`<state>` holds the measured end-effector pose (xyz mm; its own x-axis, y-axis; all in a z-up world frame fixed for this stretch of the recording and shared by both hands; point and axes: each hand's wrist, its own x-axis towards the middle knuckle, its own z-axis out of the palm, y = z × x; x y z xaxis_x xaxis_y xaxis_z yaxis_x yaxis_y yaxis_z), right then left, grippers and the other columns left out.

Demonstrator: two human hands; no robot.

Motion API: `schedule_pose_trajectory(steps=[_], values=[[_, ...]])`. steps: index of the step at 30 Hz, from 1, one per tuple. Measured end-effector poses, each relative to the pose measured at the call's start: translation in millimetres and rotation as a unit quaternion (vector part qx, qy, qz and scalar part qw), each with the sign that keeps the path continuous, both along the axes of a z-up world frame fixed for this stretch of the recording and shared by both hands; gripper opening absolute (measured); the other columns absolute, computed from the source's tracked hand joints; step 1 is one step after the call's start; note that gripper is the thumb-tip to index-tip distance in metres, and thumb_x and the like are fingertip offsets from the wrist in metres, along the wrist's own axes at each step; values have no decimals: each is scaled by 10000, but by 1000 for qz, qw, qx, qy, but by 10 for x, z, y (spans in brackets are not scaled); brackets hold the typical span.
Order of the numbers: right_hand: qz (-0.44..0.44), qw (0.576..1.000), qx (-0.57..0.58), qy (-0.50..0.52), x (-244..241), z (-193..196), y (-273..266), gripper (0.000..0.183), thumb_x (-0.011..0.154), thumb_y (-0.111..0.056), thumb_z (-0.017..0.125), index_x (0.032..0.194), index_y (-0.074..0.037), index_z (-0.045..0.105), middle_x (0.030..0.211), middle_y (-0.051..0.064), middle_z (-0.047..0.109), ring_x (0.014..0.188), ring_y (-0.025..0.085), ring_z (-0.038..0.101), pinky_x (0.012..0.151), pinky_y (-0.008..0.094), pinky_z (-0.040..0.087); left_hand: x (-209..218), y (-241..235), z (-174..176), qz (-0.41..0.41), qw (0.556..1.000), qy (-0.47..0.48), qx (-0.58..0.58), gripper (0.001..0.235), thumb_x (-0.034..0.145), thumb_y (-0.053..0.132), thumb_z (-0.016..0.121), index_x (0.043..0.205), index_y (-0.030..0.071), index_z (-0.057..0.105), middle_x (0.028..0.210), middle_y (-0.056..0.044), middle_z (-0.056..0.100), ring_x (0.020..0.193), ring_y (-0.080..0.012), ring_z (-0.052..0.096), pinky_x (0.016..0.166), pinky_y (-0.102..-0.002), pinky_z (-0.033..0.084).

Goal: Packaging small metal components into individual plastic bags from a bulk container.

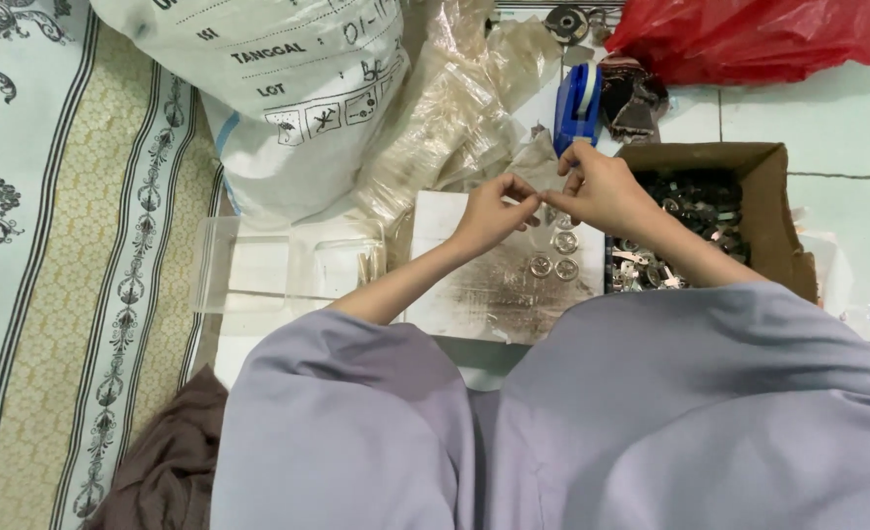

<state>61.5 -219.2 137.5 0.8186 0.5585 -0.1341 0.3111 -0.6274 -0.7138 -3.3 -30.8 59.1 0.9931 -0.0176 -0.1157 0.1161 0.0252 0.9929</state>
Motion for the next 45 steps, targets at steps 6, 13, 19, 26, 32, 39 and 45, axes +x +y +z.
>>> schedule_pose_trajectory(steps=[6, 13, 19, 26, 32, 39, 45], values=[[-88, 979, 173, 56, 256, -314, 112, 200, 1090, -217, 632, 1145, -43, 552, 688, 66, 640, 532, 191, 669, 564, 298, 566, 148, 472, 210, 68, 996, -58, 12, 204, 896, 151, 739, 1019, -2, 684, 841, -161, 689, 667, -204, 751, 540, -246, 604], [-20, 999, 16, -41, 546, -1051, 114, 281, 1029, -221, 669, 1159, 25, 707, 847, 213, 740, 764, 374, 729, 729, 478, 539, -48, 951, 711, 134, 977, -166, 7, 61, 854, 45, 684, 899, 59, 644, 723, -79, 615, 527, -112, 633, 446, -228, 513], [106, 961, -247, -63, 673, -1843, 40, 544, 835, -258, 762, 1348, -93, 690, 1205, 173, 740, 1165, 394, 666, 925, 585, 524, -46, 715, 120, 83, 986, -144, -17, 85, 873, 65, 707, 930, 33, 652, 747, -107, 658, 564, -155, 679, 493, -288, 574], [117, 931, -333, -97, 799, -2113, -59, 469, 862, -344, 751, 1255, -88, 743, 1180, 145, 770, 1146, 364, 676, 984, 545, 472, -100, 341, -244, -26, 999, -14, 35, 175, 898, 190, 738, 1033, 89, 690, 847, -75, 747, 730, -152, 761, 668, -281, 578], [68, 970, -219, -79, 1023, -2065, -207, 316, 844, -242, 738, 1125, -99, 759, 1031, 120, 773, 1030, 361, 717, 902, 506, 513, -27, 178, -360, -56, 997, 23, 51, 199, 896, 223, 732, 1029, 82, 688, 821, -67, 757, 733, -136, 757, 682, -251, 576], [-63, 936, 187, 291, 851, -952, -215, 184, 929, -176, 759, 1023, -36, 686, 852, 48, 680, 785, 136, 690, 791, 293, 569, 9, 113, -375, -55, 998, 39, 18, 200, 918, 175, 710, 1017, 6, 673, 878, -163, 751, 805, -233, 778, 734, -301, 615], [23, 964, 127, 231, 345, -500, -202, 270, 835, -100, 838, 1026, 26, 693, 768, 127, 697, 695, 176, 646, 702, 307, 537, 64, 28, -318, -43, 998, 46, 20, 183, 893, 133, 701, 986, -21, 666, 890, -195, 721, 798, -277, 779, 722, -321, 636]])
